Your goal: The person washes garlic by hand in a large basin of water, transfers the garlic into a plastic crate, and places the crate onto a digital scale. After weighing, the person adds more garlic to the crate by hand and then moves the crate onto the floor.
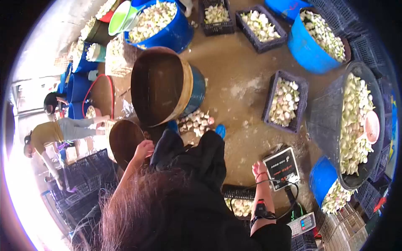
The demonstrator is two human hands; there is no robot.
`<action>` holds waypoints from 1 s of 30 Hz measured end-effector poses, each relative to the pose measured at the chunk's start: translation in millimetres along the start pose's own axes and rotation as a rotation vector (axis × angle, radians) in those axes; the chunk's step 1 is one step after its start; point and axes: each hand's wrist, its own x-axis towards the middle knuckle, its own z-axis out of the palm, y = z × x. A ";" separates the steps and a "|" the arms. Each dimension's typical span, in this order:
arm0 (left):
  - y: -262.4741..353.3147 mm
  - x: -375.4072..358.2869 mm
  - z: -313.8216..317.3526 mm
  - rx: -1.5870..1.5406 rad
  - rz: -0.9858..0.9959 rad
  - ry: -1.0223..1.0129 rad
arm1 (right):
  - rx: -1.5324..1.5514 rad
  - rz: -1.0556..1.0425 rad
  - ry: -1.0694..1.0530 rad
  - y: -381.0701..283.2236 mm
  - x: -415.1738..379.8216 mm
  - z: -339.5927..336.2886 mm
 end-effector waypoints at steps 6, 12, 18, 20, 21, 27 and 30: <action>-47.3 45.1 1.4 0.040 -0.031 -0.200 | -0.043 -0.204 -0.009 -24.8 -47.4 45.1; 2.1 9.8 12.1 0.073 0.003 -0.126 | -0.066 -0.091 -0.011 -15.8 -49.9 36.3; -41.0 16.9 8.4 0.113 0.048 -0.068 | -0.090 -0.039 -0.165 -20.0 9.2 22.5; -42.3 17.6 10.6 0.075 0.023 -0.043 | -0.067 -0.110 -0.082 -34.2 -22.9 53.9; -41.0 22.5 10.7 0.088 0.024 -0.054 | -0.045 -0.178 0.006 -41.8 -39.1 69.9; -19.5 48.7 27.8 0.003 -0.076 -0.268 | 0.116 -0.248 -0.081 -21.5 -80.4 71.4; 6.3 23.6 35.7 0.064 0.108 -0.133 | 0.175 -0.051 -0.135 8.7 -76.5 53.8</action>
